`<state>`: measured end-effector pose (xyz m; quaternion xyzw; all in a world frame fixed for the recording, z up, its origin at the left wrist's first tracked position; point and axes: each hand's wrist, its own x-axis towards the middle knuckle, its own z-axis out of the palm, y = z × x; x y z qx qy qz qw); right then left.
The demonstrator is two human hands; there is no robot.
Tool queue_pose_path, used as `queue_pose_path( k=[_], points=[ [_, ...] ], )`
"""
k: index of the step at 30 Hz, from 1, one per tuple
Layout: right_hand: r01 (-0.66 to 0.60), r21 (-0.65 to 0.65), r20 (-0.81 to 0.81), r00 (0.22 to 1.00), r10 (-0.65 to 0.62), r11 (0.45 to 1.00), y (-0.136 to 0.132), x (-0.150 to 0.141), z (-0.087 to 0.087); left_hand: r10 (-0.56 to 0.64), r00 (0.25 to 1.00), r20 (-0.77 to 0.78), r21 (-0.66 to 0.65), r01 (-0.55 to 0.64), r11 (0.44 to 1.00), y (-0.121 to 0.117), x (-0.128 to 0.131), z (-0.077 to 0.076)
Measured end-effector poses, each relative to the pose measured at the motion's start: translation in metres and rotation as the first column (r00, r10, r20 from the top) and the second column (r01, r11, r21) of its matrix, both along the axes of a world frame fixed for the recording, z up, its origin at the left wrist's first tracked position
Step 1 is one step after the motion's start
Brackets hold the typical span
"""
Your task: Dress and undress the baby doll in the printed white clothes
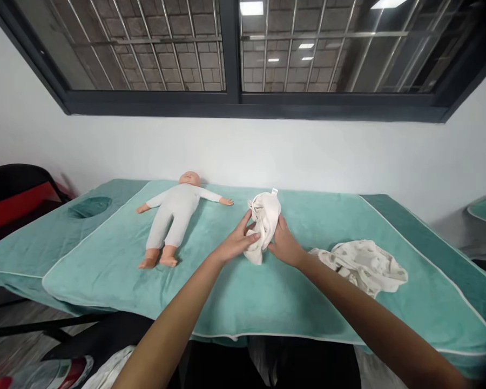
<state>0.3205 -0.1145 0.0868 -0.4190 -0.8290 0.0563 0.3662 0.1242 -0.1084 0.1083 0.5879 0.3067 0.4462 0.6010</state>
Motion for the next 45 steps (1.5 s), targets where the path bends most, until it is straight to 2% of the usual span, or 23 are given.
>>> queue_pose_path(
  k=[3, 6, 8, 11, 13, 16, 17, 19, 21, 23, 25, 27, 29, 30, 33, 34, 36, 38, 40, 43, 45],
  points=[
    [0.004, -0.002, 0.027, 1.0, -0.004, 1.0, 0.001, -0.001, -0.006, -0.011, 0.982, -0.187, 0.016, 0.014, 1.0, 0.0, 0.002, -0.012],
    [0.078, -0.003, 0.013, 0.997, -0.078, 0.997, 0.001, 0.01, -0.009, 0.105, 0.892, -0.439, 0.199, -0.018, 0.98, 0.005, 0.003, -0.014],
    [0.136, 0.029, 0.03, 0.99, -0.137, 0.99, -0.003, 0.023, -0.011, 0.302, 0.787, -0.537, 0.393, -0.083, 0.916, 0.008, 0.001, -0.007],
    [0.185, 0.109, 0.126, 0.972, -0.199, 0.977, -0.017, 0.042, -0.015, 0.567, 0.641, -0.517, 0.62, -0.175, 0.764, 0.009, -0.006, 0.006],
    [0.189, 0.144, 0.194, 0.957, -0.215, 0.971, -0.031, 0.051, -0.021, 0.631, 0.59, -0.504, 0.688, -0.167, 0.706, 0.006, -0.008, 0.012],
    [0.153, 0.102, 0.275, 0.945, -0.176, 0.983, -0.052, 0.055, -0.025, 0.648, 0.541, -0.537, 0.732, -0.084, 0.677, -0.002, -0.007, 0.018],
    [0.151, 0.067, 0.277, 0.947, -0.163, 0.986, -0.057, 0.053, -0.023, 0.64, 0.54, -0.546, 0.737, -0.053, 0.674, -0.005, -0.005, 0.02],
    [0.175, 0.004, 0.197, 0.965, -0.172, 0.985, -0.062, 0.046, -0.011, 0.584, 0.59, -0.558, 0.725, 0.004, 0.689, -0.013, -0.001, 0.027],
    [0.179, -0.033, 0.017, 0.984, -0.179, 0.983, -0.059, 0.035, 0.009, 0.472, 0.689, -0.549, 0.682, 0.043, 0.73, -0.022, 0.006, 0.038],
    [0.069, -0.075, -0.142, 0.987, -0.079, 0.995, -0.048, 0.024, 0.034, 0.35, 0.794, -0.497, 0.61, 0.034, 0.791, -0.03, 0.012, 0.052],
    [-0.067, -0.192, -0.143, 0.989, 0.039, 0.979, -0.031, 0.016, 0.057, 0.254, 0.869, -0.424, 0.497, -0.012, 0.868, -0.035, 0.018, 0.067],
    [-0.08, -0.272, -0.085, 0.995, 0.059, 0.959, -0.014, 0.013, 0.076, 0.213, 0.891, -0.4, 0.396, -0.041, 0.917, -0.037, 0.02, 0.081],
    [-0.027, -0.284, -0.017, 1.0, 0.023, 0.959, 0.001, 0.015, 0.092, 0.275, 0.821, -0.501, 0.408, -0.056, 0.911, -0.035, 0.018, 0.09],
    [-0.008, -0.277, 0.021, 1.0, 0.014, 0.961, 0.006, 0.017, 0.099, 0.348, 0.741, -0.574, 0.461, -0.059, 0.886, -0.033, 0.015, 0.094],
    [-0.065, -0.312, 0.133, 0.985, 0.111, 0.948, 0.009, 0.021, 0.118, 0.609, 0.421, -0.672, 0.671, -0.001, 0.742, -0.03, 0.007, 0.099],
    [-0.109, -0.336, 0.143, 0.976, 0.165, 0.935, 0.007, 0.021, 0.123, 0.674, 0.338, -0.657, 0.725, 0.04, 0.687, -0.031, 0.005, 0.099],
    [-0.166, -0.368, 0.15, 0.961, 0.234, 0.915, 0.001, 0.017, 0.131, 0.748, 0.232, -0.622, 0.783, 0.16, 0.601, -0.033, 0.005, 0.098],
    [-0.118, -0.316, 0.223, 0.955, 0.195, 0.942, -0.006, 0.012, 0.135, 0.783, 0.162, -0.601, 0.788, 0.287, 0.545, -0.037, 0.009, 0.095],
    [0.002, -0.169, 0.352, 0.934, 0.059, 0.986, -0.011, 0.008, 0.136, 0.798, 0.112, -0.592, 0.77, 0.371, 0.52, -0.039, 0.012, 0.095],
    [0.157, 0.05, 0.438, 0.884, -0.163, 0.986, -0.017, 0.006, 0.133, 0.816, 0.083, -0.573, 0.787, 0.335, 0.518, -0.04, 0.014, 0.1],
    [0.215, 0.096, 0.437, 0.868, -0.235, 0.972, -0.023, 0.005, 0.131, 0.82, 0.14, -0.555, 0.823, 0.236, 0.516, -0.041, 0.016, 0.107]
  ],
)
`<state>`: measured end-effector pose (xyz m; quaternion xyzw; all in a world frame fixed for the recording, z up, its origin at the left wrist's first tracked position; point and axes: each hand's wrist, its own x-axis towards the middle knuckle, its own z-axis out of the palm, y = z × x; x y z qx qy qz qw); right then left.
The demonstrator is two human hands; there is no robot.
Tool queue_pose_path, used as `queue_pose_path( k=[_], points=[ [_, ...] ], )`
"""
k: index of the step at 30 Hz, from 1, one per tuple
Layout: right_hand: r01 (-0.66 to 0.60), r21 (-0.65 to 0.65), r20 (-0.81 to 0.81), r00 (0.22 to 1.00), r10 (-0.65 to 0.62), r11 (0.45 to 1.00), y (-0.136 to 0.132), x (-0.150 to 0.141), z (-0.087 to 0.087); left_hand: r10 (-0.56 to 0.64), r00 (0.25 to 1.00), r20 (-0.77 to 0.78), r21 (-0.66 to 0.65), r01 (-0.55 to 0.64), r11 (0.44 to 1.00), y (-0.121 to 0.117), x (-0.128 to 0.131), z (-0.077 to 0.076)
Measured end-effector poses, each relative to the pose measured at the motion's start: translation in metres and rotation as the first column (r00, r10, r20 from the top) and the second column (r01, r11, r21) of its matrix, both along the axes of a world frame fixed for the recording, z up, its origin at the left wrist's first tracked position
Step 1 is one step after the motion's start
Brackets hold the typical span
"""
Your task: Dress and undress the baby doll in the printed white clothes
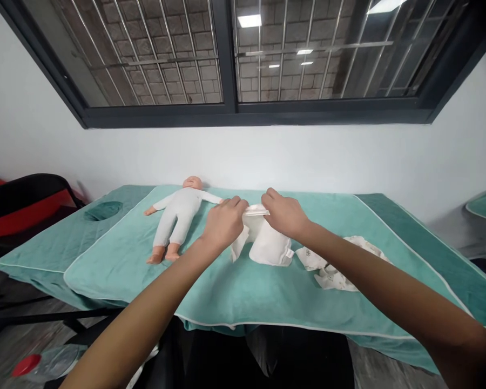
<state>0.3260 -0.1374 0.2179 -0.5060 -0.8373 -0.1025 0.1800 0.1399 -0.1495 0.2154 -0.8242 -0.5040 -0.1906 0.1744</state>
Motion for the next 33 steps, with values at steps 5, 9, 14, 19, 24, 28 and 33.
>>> queue_pose_path(
  k=[5, 9, 14, 19, 24, 28, 33],
  points=[
    [-0.064, -0.011, -0.151, 0.987, 0.062, 0.998, -0.018, -0.012, 0.007, -0.106, 0.954, 0.28, 0.04, 0.099, 0.994, -0.01, 0.01, 0.021],
    [-0.022, -0.021, -0.225, 0.974, 0.017, 1.0, -0.015, -0.012, 0.021, -0.108, 0.951, 0.288, 0.094, 0.084, 0.992, -0.011, 0.003, 0.034],
    [0.043, -0.208, -0.146, 0.987, -0.074, 0.977, 0.0, 0.0, 0.029, 0.015, 0.988, 0.156, 0.076, -0.027, 0.997, -0.005, -0.014, 0.037],
    [-0.021, -0.06, -0.048, 0.999, 0.019, 0.998, -0.009, -0.008, 0.034, -0.085, 0.94, 0.331, 0.016, 0.084, 0.996, -0.005, -0.002, 0.034],
    [0.117, 0.058, 0.057, 0.991, -0.12, 0.991, -0.011, 0.004, 0.033, 0.004, 0.935, 0.354, 0.035, -0.018, 0.999, 0.002, -0.012, 0.035],
    [0.109, -0.059, -0.068, 0.991, -0.113, 0.992, 0.005, 0.033, 0.014, 0.052, 0.845, 0.531, -0.105, 0.005, 0.994, 0.018, -0.035, 0.023],
    [0.107, -0.199, -0.231, 0.961, -0.153, 0.974, 0.025, 0.063, -0.021, 0.227, 0.817, 0.53, -0.296, -0.072, 0.952, 0.03, -0.049, 0.001]
  ],
)
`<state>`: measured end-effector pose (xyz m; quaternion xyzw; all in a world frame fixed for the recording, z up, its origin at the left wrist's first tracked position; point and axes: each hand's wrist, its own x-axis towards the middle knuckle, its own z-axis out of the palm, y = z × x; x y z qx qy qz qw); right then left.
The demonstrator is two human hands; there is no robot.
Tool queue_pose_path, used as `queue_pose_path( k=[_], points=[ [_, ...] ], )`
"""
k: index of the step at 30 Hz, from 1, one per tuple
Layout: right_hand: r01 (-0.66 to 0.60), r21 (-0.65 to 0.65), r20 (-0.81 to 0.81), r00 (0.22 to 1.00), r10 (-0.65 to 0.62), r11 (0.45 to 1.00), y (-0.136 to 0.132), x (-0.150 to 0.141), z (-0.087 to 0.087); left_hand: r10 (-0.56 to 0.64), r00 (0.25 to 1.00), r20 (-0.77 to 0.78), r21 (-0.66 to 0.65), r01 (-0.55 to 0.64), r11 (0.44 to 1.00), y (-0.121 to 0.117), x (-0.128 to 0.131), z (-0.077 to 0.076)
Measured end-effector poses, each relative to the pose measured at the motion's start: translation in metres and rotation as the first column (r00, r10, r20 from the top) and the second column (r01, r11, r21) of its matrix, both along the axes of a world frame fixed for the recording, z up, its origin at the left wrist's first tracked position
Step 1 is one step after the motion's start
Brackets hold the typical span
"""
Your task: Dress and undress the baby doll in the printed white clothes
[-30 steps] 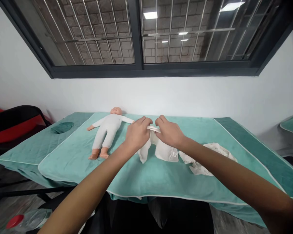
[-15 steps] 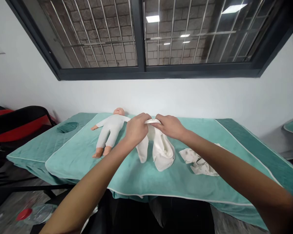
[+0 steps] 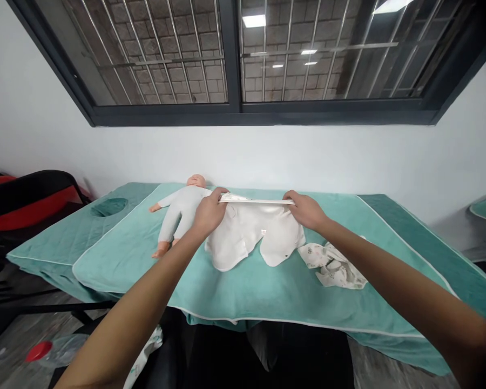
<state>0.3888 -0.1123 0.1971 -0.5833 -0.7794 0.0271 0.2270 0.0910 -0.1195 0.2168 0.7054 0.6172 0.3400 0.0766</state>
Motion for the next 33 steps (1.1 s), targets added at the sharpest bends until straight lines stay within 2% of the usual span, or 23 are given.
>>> queue_pose_path(
  k=[3, 6, 11, 14, 17, 21, 25, 29, 33],
  points=[
    [0.05, 0.01, -0.112, 0.993, -0.049, 0.999, 0.006, 0.014, -0.013, 0.104, 0.975, -0.194, 0.01, -0.104, 0.995, 0.0, -0.007, -0.005],
    [0.119, -0.025, -0.166, 0.979, -0.121, 0.993, 0.005, 0.029, -0.015, 0.178, 0.923, -0.342, 0.027, -0.18, 0.983, -0.003, -0.019, -0.003],
    [0.171, -0.138, -0.079, 0.98, -0.183, 0.976, 0.002, 0.048, -0.007, 0.17, 0.928, -0.331, -0.109, -0.216, 0.97, 0.001, -0.038, 0.001],
    [0.164, -0.217, 0.006, 0.986, -0.167, 0.962, 0.015, 0.046, -0.01, 0.15, 0.921, -0.361, -0.176, -0.226, 0.958, 0.021, -0.038, -0.008],
    [0.183, -0.28, 0.098, 0.982, -0.162, 0.942, 0.043, 0.034, -0.031, 0.123, 0.904, -0.41, -0.269, -0.248, 0.931, 0.056, -0.028, -0.033],
    [0.273, -0.317, 0.24, 0.949, -0.202, 0.908, 0.087, 0.011, -0.078, 0.079, 0.909, -0.41, -0.398, -0.257, 0.881, 0.111, -0.016, -0.081],
    [0.327, -0.27, 0.294, 0.924, -0.246, 0.906, 0.125, -0.002, -0.12, 0.09, 0.905, -0.416, -0.402, -0.272, 0.874, 0.156, -0.011, -0.121],
    [0.347, -0.243, 0.269, 0.921, -0.281, 0.906, 0.157, -0.004, -0.149, 0.083, 0.905, -0.418, -0.383, -0.259, 0.887, 0.187, -0.013, -0.149],
    [0.336, -0.252, 0.178, 0.938, -0.298, 0.908, 0.177, 0.001, -0.168, 0.087, 0.903, -0.42, -0.373, -0.259, 0.891, 0.199, -0.015, -0.175]
  ],
)
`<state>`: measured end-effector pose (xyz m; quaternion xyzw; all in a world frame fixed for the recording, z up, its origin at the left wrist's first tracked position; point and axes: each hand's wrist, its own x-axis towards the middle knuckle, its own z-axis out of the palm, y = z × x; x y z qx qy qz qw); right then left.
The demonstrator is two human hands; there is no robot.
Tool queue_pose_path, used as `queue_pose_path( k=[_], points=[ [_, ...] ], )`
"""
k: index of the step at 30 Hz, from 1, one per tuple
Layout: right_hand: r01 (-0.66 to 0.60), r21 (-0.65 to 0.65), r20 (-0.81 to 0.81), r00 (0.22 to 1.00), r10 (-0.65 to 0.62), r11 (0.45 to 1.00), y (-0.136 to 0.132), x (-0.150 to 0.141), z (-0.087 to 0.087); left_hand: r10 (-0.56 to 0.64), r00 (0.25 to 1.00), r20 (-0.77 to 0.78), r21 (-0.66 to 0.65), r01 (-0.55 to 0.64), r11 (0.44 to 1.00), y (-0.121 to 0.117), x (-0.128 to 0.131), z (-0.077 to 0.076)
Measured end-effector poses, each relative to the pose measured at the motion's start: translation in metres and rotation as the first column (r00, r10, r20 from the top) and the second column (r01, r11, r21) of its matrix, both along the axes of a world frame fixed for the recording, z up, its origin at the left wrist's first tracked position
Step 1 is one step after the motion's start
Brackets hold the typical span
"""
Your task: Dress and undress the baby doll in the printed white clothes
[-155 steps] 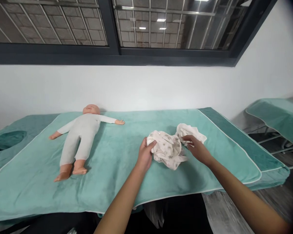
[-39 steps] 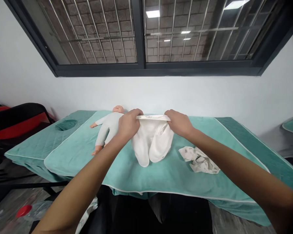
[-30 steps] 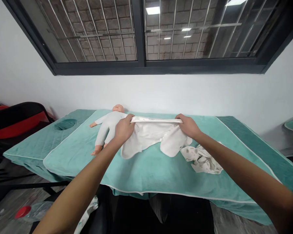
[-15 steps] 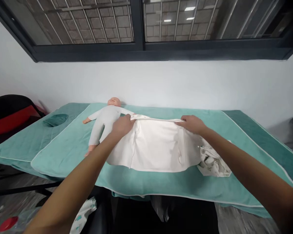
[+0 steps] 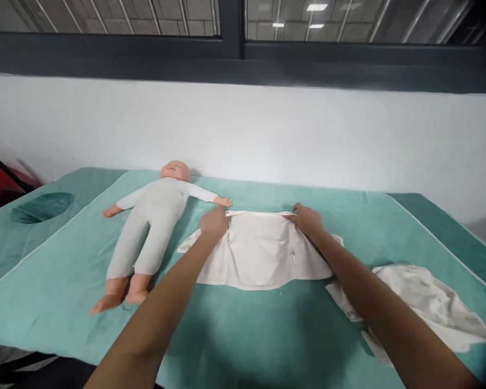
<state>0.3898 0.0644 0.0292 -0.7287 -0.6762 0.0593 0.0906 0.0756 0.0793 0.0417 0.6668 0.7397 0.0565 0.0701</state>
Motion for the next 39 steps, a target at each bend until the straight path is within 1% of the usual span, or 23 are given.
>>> queue_pose_path(
  k=[2, 4, 7, 8, 9, 11, 12, 13, 15, 17, 18, 19, 21, 22, 24, 26, 28, 30, 31, 33, 35, 37, 39],
  points=[
    [-0.01, 0.001, -0.068, 0.998, 0.01, 1.0, 0.005, 0.006, -0.005, 0.013, 1.0, 0.011, 0.026, -0.013, 1.0, 0.001, -0.002, -0.009],
    [-0.063, -0.028, -0.139, 0.988, 0.059, 0.998, 0.008, 0.015, -0.006, 0.009, 0.998, 0.055, 0.044, -0.012, 0.999, 0.001, -0.006, -0.014],
    [-0.208, -0.069, -0.309, 0.934, 0.177, 0.976, 0.009, 0.035, -0.005, -0.047, 0.984, 0.171, 0.044, 0.04, 0.998, 0.0, -0.018, -0.013],
    [-0.226, -0.071, -0.356, 0.915, 0.187, 0.971, 0.007, 0.042, -0.004, -0.077, 0.97, 0.231, 0.039, 0.07, 0.997, 0.0, -0.023, -0.011],
    [-0.217, -0.076, -0.38, 0.909, 0.173, 0.973, 0.005, 0.05, -0.003, -0.106, 0.947, 0.305, 0.028, 0.102, 0.994, -0.001, -0.03, -0.009],
    [-0.137, -0.111, -0.348, 0.933, 0.091, 0.984, -0.003, 0.063, -0.001, -0.158, 0.866, 0.475, 0.016, 0.171, 0.985, -0.003, -0.045, -0.004],
    [-0.092, -0.135, -0.314, 0.948, 0.045, 0.987, -0.007, 0.069, 0.001, -0.171, 0.828, 0.534, 0.024, 0.187, 0.982, -0.004, -0.054, -0.002],
    [-0.061, -0.157, -0.29, 0.957, 0.013, 0.986, -0.011, 0.074, 0.002, -0.171, 0.811, 0.559, 0.03, 0.187, 0.982, -0.006, -0.063, 0.0],
    [-0.071, -0.207, -0.306, 0.952, 0.004, 0.976, -0.018, 0.081, 0.007, -0.141, 0.836, 0.531, 0.001, 0.165, 0.986, -0.011, -0.081, 0.004],
    [-0.125, -0.235, -0.375, 0.927, 0.029, 0.964, -0.02, 0.085, 0.01, -0.107, 0.875, 0.473, -0.09, 0.168, 0.982, -0.015, -0.095, 0.008],
    [-0.13, -0.222, -0.397, 0.917, 0.032, 0.966, -0.02, 0.085, 0.01, -0.099, 0.883, 0.458, -0.145, 0.184, 0.972, -0.018, -0.1, 0.01],
    [-0.1, -0.188, -0.396, 0.918, 0.018, 0.977, -0.019, 0.085, 0.009, -0.099, 0.884, 0.457, -0.194, 0.208, 0.959, -0.02, -0.104, 0.012],
    [0.015, -0.053, -0.329, 0.944, -0.032, 0.998, -0.016, 0.082, 0.004, -0.111, 0.872, 0.477, -0.239, 0.25, 0.938, -0.022, -0.106, 0.014],
    [0.063, 0.031, -0.275, 0.96, -0.052, 0.998, -0.014, 0.079, 0.001, -0.116, 0.868, 0.482, -0.225, 0.25, 0.942, -0.023, -0.105, 0.015],
    [0.083, 0.16, -0.153, 0.987, -0.058, 0.984, -0.012, 0.073, -0.006, -0.099, 0.891, 0.444, -0.126, 0.171, 0.977, -0.022, -0.1, 0.015],
    [0.058, 0.229, -0.043, 0.998, -0.049, 0.972, -0.012, 0.065, -0.01, -0.045, 0.949, 0.313, 0.037, 0.035, 0.999, -0.022, -0.092, 0.014],
    [0.051, 0.28, 0.022, 0.998, -0.06, 0.959, -0.013, 0.056, -0.011, 0.009, 0.992, 0.126, 0.233, -0.038, 0.972, -0.022, -0.084, 0.013],
    [0.019, 0.348, 0.005, 1.0, -0.022, 0.937, -0.015, 0.044, -0.007, 0.025, 1.0, -0.015, 0.41, -0.016, 0.912, -0.025, -0.074, 0.012],
    [-0.013, 0.389, -0.026, 0.999, 0.025, 0.921, -0.017, 0.035, -0.003, 0.011, 0.999, -0.045, 0.48, 0.012, 0.877, -0.027, -0.069, 0.012],
    [-0.087, 0.471, -0.091, 0.985, 0.147, 0.878, -0.023, 0.014, 0.004, -0.089, 0.995, -0.038, 0.549, 0.096, 0.83, -0.031, -0.059, 0.012],
    [-0.181, 0.493, -0.123, 0.954, 0.274, 0.851, -0.033, -0.015, 0.009, -0.289, 0.957, 0.014, 0.533, 0.238, 0.812, -0.036, -0.046, 0.01],
    [-0.316, 0.41, -0.115, 0.913, 0.393, 0.855, -0.046, -0.046, 0.008, -0.507, 0.861, 0.05, 0.464, 0.429, 0.775, -0.042, -0.032, 0.004],
    [-0.43, 0.299, -0.068, 0.881, 0.469, 0.852, -0.059, -0.072, 0.0, -0.644, 0.764, 0.049, 0.38, 0.582, 0.719, -0.046, -0.019, -0.005]
  ],
)
